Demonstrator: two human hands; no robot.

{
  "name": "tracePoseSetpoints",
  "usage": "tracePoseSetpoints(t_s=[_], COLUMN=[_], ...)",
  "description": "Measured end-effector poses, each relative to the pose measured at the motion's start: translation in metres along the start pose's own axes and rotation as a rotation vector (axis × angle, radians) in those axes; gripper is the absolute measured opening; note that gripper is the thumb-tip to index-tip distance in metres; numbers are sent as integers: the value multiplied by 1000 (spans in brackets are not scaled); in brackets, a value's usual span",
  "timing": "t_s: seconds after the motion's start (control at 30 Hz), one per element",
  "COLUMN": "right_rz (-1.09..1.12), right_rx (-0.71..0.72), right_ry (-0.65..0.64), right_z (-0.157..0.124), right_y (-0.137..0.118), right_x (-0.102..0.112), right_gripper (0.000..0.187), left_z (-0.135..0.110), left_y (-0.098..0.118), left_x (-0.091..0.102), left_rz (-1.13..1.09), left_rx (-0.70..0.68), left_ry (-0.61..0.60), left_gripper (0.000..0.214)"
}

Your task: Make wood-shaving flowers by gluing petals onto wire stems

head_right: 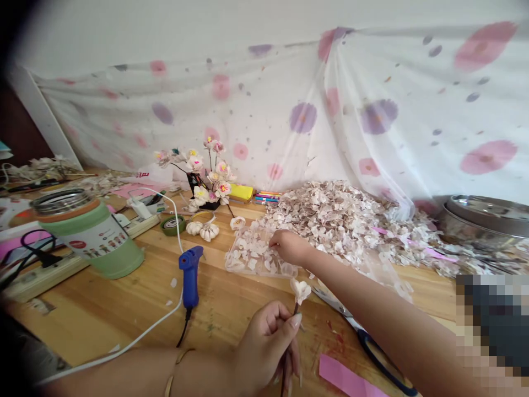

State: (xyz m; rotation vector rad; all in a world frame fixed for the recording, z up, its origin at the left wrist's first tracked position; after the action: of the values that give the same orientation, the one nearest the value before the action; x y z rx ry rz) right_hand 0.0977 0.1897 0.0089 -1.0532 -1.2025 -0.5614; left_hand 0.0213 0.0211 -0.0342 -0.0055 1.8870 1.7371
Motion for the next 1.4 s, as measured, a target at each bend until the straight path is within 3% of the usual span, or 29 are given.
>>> tracePoseSetpoints(t_s=[0.2,0.47,0.6,0.73,1.0,1.13,1.4], right_rz=[-25,28,47,36,-37,-48,134], right_rx=[69,219,190,189,168,144,54], right_ry=[2,-55,23,25,21,32,29], right_z=[16,17,23,23,18,22,21], right_y=[19,22,25,26,25,24,26], right_x=[6,0,-1,3,1,-1,4], right_gripper=[28,29,27,24,22,19,16], left_z=[-6,-1,-2,-6,2,2,-1], left_y=[-9,-8,-6,-1,-17,-8,-13], left_x=[1,2,3,6,2,5,7], left_rz=[10,46,37,37,53,73,79], left_rx=[51,34,44,32,90,122,73], left_ry=[87,71,71,12,98,-6,-27], left_gripper=[66,69,70,56,62,59,62])
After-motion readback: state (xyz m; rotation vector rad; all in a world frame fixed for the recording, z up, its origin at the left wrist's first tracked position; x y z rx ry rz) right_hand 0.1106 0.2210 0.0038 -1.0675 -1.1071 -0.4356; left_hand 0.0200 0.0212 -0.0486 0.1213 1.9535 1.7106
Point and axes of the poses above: each hand's wrist, its own z-axis towards the middle knuckle, its own x-axis out of the back of the hand, y = z × x, the point moved 2 cm from there along z, towards the middle knuckle, and after that the axes turned 13 degrees about -x, right-handed, at the moved point
